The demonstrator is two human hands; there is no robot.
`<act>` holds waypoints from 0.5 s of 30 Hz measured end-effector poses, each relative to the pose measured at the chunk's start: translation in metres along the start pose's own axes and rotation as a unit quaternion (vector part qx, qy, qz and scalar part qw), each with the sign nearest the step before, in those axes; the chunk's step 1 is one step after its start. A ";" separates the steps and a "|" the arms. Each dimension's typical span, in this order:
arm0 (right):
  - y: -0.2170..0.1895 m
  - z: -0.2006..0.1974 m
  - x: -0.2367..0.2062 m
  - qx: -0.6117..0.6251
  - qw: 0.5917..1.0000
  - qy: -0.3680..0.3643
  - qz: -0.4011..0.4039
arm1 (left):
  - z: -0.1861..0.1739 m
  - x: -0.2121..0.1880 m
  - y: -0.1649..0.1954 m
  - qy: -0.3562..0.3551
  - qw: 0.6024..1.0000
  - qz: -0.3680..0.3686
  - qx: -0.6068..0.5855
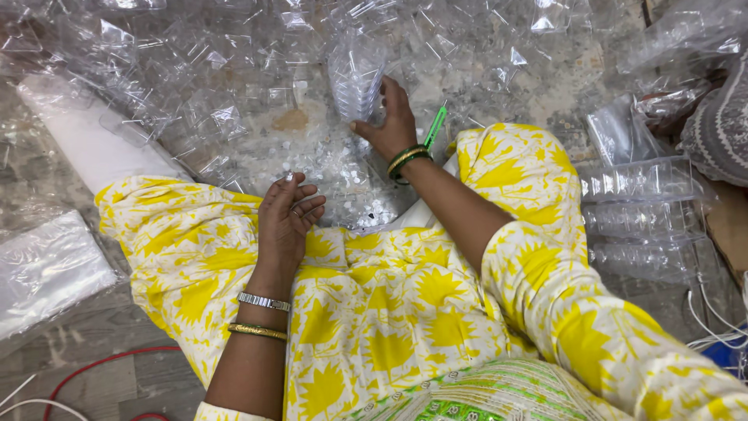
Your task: The person sits on the floor and uses a green utility knife to cut and trim small clear plastic pieces one at a time, holding each piece in one hand while cutting with the other, then setting the cut piece aside among scattered plastic scraps.
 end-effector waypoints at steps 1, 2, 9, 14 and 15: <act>0.001 -0.001 0.003 0.013 1.000 -0.006 0.013 | 0.001 0.001 0.000 -0.003 1.000 -0.001 -0.001; 0.002 -0.002 0.005 0.026 0.999 -0.012 0.027 | 0.001 0.001 0.000 -0.005 1.000 -0.002 -0.002; 0.000 -0.012 0.005 0.161 0.985 0.000 0.065 | -0.005 0.003 -0.003 0.006 1.000 -0.005 0.008; 0.015 -0.065 0.003 0.238 0.968 0.055 0.050 | -0.003 0.001 0.003 0.007 1.000 -0.001 0.004; 0.023 -0.083 -0.002 0.252 0.964 0.058 0.064 | -0.003 -0.002 0.003 0.002 1.000 0.002 0.002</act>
Point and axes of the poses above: each hand's wrist, its own x-axis towards the middle knuckle, its own z-axis out of the palm, y = z × x, the point moved 1 cm from there along x, towards the middle knuckle, and after that the axes turned 6 degrees about y, right-handed, at the moved point
